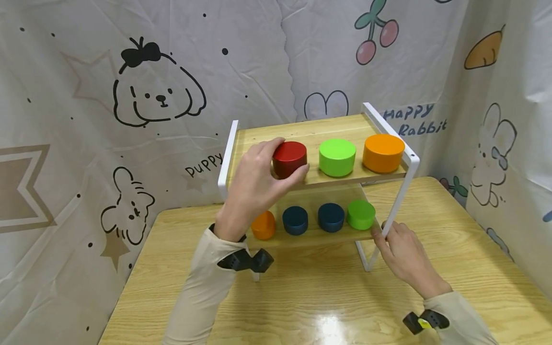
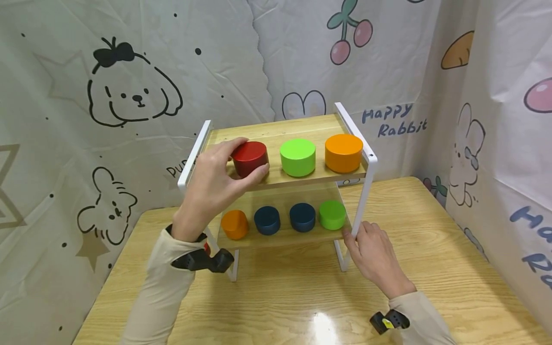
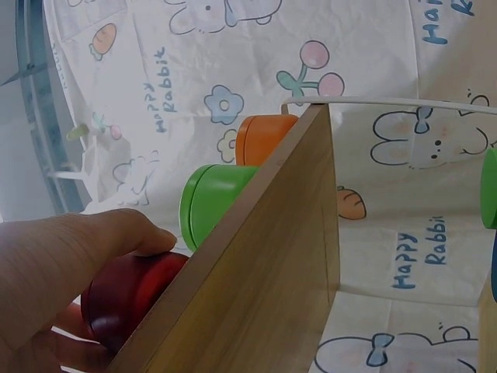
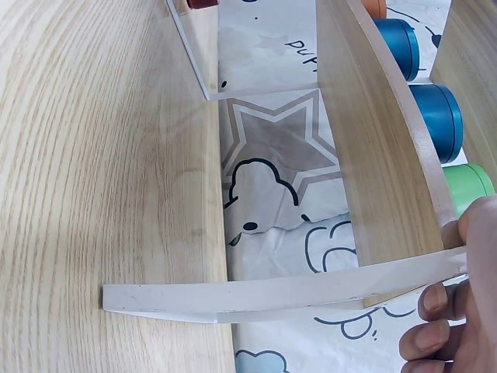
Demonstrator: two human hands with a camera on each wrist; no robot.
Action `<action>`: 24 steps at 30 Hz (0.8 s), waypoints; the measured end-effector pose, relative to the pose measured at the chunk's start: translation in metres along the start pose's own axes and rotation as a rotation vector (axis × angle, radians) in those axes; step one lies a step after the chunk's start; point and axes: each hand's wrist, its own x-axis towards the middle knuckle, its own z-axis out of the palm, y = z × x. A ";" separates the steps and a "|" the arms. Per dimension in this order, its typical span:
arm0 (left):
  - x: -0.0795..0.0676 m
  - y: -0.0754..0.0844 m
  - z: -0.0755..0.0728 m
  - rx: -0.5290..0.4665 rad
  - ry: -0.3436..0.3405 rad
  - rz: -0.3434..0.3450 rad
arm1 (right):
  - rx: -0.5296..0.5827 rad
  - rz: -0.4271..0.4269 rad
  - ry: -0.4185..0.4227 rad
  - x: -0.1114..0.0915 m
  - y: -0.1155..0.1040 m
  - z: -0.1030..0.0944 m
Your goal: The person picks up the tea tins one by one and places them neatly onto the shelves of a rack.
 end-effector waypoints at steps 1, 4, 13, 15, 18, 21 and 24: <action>0.000 0.000 0.000 -0.003 -0.001 -0.002 | 0.000 -0.001 0.001 0.000 0.000 0.000; 0.000 0.001 0.001 -0.009 -0.009 -0.008 | -0.002 -0.004 0.001 0.000 0.000 -0.001; -0.003 0.000 0.004 -0.040 -0.028 -0.014 | -0.006 -0.012 0.014 0.001 -0.001 0.000; -0.004 -0.001 0.004 -0.042 -0.035 -0.017 | -0.009 -0.014 0.015 0.001 -0.001 0.000; -0.004 -0.001 0.005 -0.045 -0.047 -0.024 | -0.008 -0.012 0.011 0.001 -0.001 0.000; -0.004 -0.001 0.005 -0.050 -0.055 -0.029 | -0.006 -0.010 0.008 0.000 -0.001 0.000; -0.003 0.000 0.005 -0.051 -0.061 -0.030 | -0.007 -0.008 0.007 0.000 -0.001 0.000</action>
